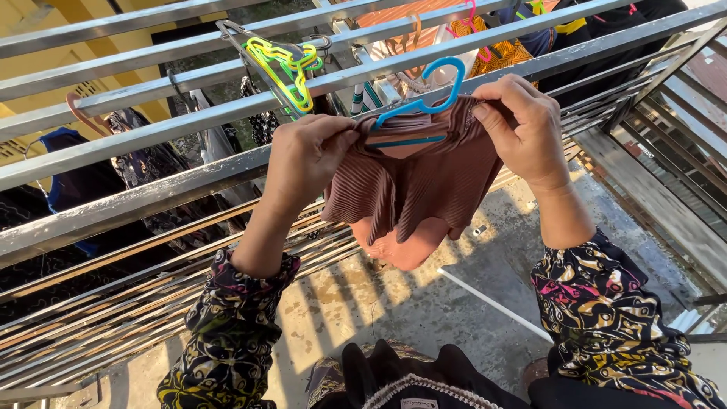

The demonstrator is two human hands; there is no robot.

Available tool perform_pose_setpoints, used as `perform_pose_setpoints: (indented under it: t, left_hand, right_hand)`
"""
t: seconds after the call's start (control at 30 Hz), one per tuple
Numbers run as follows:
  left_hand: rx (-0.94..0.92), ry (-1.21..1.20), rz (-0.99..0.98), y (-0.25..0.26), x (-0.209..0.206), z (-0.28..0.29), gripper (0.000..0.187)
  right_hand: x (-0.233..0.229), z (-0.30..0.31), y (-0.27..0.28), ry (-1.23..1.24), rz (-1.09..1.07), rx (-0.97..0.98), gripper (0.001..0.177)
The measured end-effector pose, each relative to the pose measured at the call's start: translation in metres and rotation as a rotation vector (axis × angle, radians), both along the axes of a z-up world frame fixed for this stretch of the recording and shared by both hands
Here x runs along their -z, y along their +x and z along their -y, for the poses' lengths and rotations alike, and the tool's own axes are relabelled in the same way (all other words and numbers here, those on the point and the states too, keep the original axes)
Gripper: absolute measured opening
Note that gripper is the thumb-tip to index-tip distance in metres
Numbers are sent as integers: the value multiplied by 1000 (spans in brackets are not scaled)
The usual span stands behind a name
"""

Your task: Hanging wet clothes on hangers and placing them on a balcony drying rack

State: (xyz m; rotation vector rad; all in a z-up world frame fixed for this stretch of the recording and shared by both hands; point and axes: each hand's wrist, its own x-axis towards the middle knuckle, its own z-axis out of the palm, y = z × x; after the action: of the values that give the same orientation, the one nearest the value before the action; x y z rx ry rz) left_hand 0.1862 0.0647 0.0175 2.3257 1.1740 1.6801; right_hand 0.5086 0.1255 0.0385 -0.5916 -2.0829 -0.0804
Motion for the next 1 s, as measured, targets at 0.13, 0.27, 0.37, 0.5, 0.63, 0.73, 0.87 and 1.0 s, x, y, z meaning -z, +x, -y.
perform_pose_setpoints:
  t: [0.13,0.27,0.37,0.5,0.63,0.73,0.87,1.0]
  left_hand:
    - [-1,-2,-50,6,-1,-2,8]
    - [39,-14,-54,20,-1,-2,10]
    - [83,5,-19,27,-9,0,11]
    - [50,-111,-24,34,-11,-4,16]
    - [-170,-104,-10,37,-12,-1,11]
    - [-258,-69,-3,35,-12,8,11]
    - [-187,-58,74,36,-2,13,15]
    - [-230,8,27,29,24,20,15]
  right_hand:
    - [-6,11,-3,-31,86,52,6]
    - [-8,14,-7,-45,116,18,6]
    - [-10,17,-12,-67,108,-21,5]
    - [-8,18,-20,-47,60,-35,7]
    - [-20,34,-35,145,-93,15,35]
    - [17,45,-43,136,-500,274,22]
    - [93,27,-49,-261,-719,318,52]
    - [107,20,-45,-585,-659,210,45]
